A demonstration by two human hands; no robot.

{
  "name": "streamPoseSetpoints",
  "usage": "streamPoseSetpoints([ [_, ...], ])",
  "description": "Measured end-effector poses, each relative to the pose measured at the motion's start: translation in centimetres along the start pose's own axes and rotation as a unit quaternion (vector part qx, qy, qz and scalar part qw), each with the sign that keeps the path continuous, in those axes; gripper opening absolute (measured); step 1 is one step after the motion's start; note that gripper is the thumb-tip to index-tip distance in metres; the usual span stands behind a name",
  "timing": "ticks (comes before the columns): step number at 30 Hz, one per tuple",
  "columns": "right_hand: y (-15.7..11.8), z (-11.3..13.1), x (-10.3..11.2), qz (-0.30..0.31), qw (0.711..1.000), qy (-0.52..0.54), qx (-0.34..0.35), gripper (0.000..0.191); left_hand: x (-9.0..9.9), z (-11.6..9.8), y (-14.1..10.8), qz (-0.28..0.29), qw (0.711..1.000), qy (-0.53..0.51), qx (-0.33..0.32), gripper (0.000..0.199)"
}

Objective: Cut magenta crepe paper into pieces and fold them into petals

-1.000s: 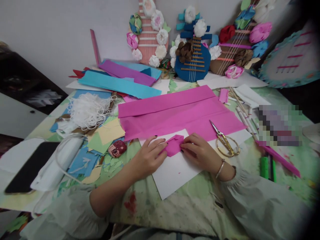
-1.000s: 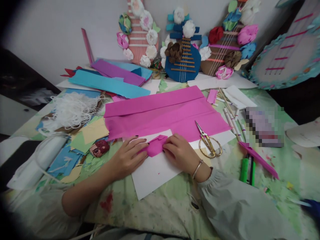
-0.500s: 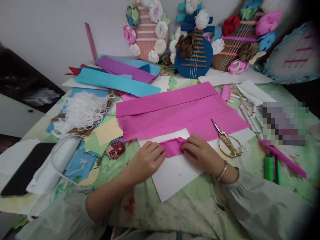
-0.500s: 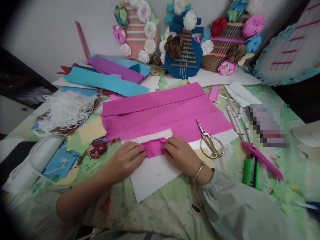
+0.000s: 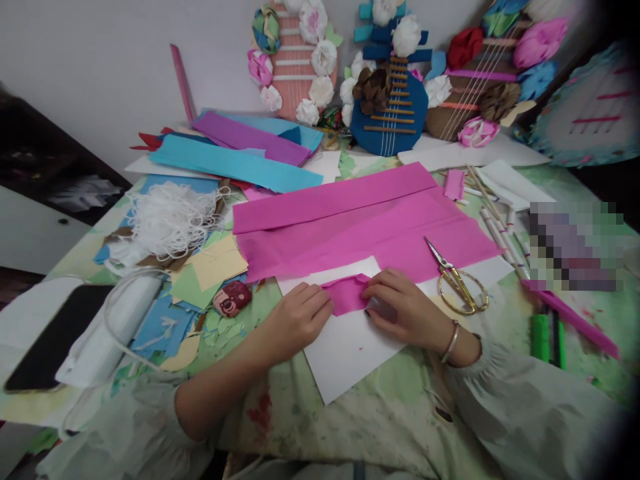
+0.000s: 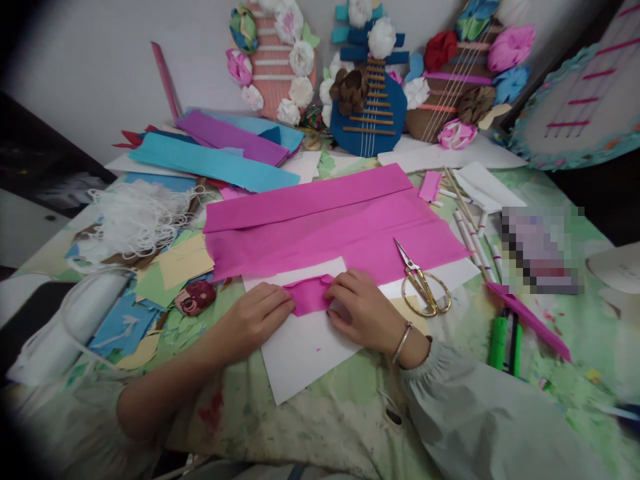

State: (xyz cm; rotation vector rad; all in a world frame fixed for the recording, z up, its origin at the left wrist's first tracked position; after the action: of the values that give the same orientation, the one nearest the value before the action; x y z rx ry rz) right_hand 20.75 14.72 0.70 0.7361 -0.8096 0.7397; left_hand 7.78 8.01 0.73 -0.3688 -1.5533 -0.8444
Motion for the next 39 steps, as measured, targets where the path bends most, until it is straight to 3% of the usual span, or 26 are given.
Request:
streamPoseSetpoints([
  [7,0.3,-0.2,-0.5,-0.025,1.000,-0.006,0.012,0.008,0.4,0.1,0.1,0.001,0.999,-0.041,0.022,0.028],
  [11,0.5,-0.3,-0.4,-0.025,0.999,0.029,-0.017,0.008,0.5,-0.1,0.5,-0.031,0.998,-0.017,0.059,0.037],
  [19,0.4,-1.0,0.5,-0.036,0.987,0.131,-0.083,0.010,-0.3,-0.1,0.4,-0.067,0.996,0.024,0.060,0.011],
  [21,0.3,-0.9,0.7,-0.035,0.987,0.137,-0.075,0.008,-0.2,0.1,0.2,-0.077,0.995,0.005,0.064,0.011],
  [25,0.4,-0.5,0.9,-0.036,0.996,0.075,-0.041,0.027,0.1,0.5,-0.2,-0.101,0.991,-0.036,0.086,0.011],
  [28,0.3,-0.4,1.0,-0.066,0.997,0.028,-0.018,0.017,0.0,0.6,-0.3,-0.098,0.991,-0.054,0.078,0.014],
  [32,0.1,-0.4,1.0,-0.088,0.996,0.015,0.008,0.018,0.0,1.1,-0.7,-0.115,0.985,-0.093,0.086,0.014],
  [39,-0.3,-0.9,1.0,-0.086,0.994,0.070,-0.011,0.014,0.3,2.8,-1.0,-0.150,0.946,-0.247,0.145,0.011],
])
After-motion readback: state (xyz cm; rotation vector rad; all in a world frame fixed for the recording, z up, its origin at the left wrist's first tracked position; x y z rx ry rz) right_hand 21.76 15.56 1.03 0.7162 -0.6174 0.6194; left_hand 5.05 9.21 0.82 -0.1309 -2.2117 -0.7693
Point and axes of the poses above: each hand's wrist, its own y-axis towards the middle knuckle, its own x-axis out of the back of the hand, z = x × y, the point moved 7 cm from there along y, towards the middle knuckle, and after that the axes turned 3 degrees about -x, right-handed, at the moved point
